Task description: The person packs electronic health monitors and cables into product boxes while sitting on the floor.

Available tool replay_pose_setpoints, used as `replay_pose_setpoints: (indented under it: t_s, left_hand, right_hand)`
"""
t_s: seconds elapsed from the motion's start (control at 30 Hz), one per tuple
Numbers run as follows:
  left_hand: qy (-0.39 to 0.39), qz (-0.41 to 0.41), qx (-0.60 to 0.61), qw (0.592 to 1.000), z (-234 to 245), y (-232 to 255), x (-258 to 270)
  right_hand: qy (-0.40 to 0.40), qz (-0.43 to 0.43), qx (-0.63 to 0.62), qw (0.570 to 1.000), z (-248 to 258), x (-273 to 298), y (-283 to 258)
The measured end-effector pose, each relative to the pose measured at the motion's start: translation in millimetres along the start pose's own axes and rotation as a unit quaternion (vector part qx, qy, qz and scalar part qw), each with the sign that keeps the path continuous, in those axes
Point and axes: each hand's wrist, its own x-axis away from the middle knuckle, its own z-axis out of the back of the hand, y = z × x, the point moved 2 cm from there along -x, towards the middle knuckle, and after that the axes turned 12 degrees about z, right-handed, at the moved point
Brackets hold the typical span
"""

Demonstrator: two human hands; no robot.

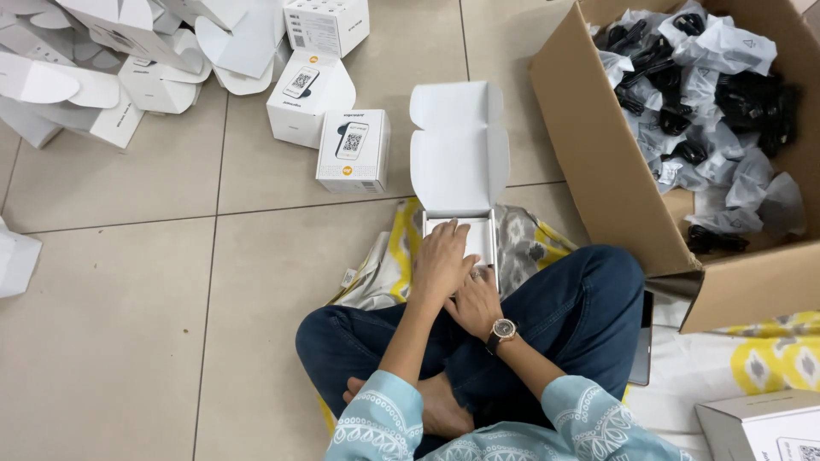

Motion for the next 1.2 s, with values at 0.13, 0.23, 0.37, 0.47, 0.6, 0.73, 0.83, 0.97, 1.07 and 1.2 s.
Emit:
replay_pose_setpoints:
  t_s: [0.13, 0.23, 0.37, 0.47, 0.6, 0.73, 0.83, 0.97, 1.07, 1.2]
  left_hand:
    - [-0.011, -0.034, -0.139, 0.99, -45.0, -28.6, -30.6]
    - [0.003, -0.054, -0.149, 0.987, -61.5, -41.3, -46.8]
    - [-0.008, -0.056, -0.163, 0.985, -51.6, -35.1, -45.5]
    - [0.005, -0.056, -0.18, 0.982, -26.2, -18.3, -35.0]
    - [0.042, -0.085, -0.172, 0.98, -14.6, -11.9, -29.6]
    - [0.0, -0.103, -0.19, 0.976, -72.8, -54.3, -23.3]
    - [-0.004, -0.126, -0.233, 0.964, -113.1, -76.5, -12.8]
    - [0.014, -0.153, -0.2, 0.968, -68.7, -48.5, 2.8]
    - [0.041, -0.162, -0.178, 0.97, -82.2, -63.0, -5.1]
    - [0.055, -0.148, -0.184, 0.97, -118.0, -86.9, -15.9]
  right_hand:
    - [0.023, -0.022, 0.04, 0.999, -2.7, -1.8, 1.4]
    - [0.004, -0.047, -0.028, 0.999, -5.3, 0.0, 4.3]
    - [-0.075, -0.059, -0.043, 0.995, -8.5, 1.3, 3.5]
    - [0.027, -0.006, -0.013, 1.0, -1.3, 0.7, 0.7]
    - [0.03, -0.003, -0.043, 0.999, 5.5, -1.0, -1.3]
    - [0.012, -0.016, -0.053, 0.998, -5.4, 2.6, 1.2]
    - [-0.087, -0.064, -0.083, 0.991, -16.0, 8.3, 6.3]
    - [-0.034, 0.012, -0.098, 0.995, -19.7, 10.9, 7.4]
    - [-0.023, 0.024, -0.092, 0.995, -21.5, 8.4, 5.7]
    - [-0.003, 0.033, -0.079, 0.996, -17.7, 7.6, 8.0]
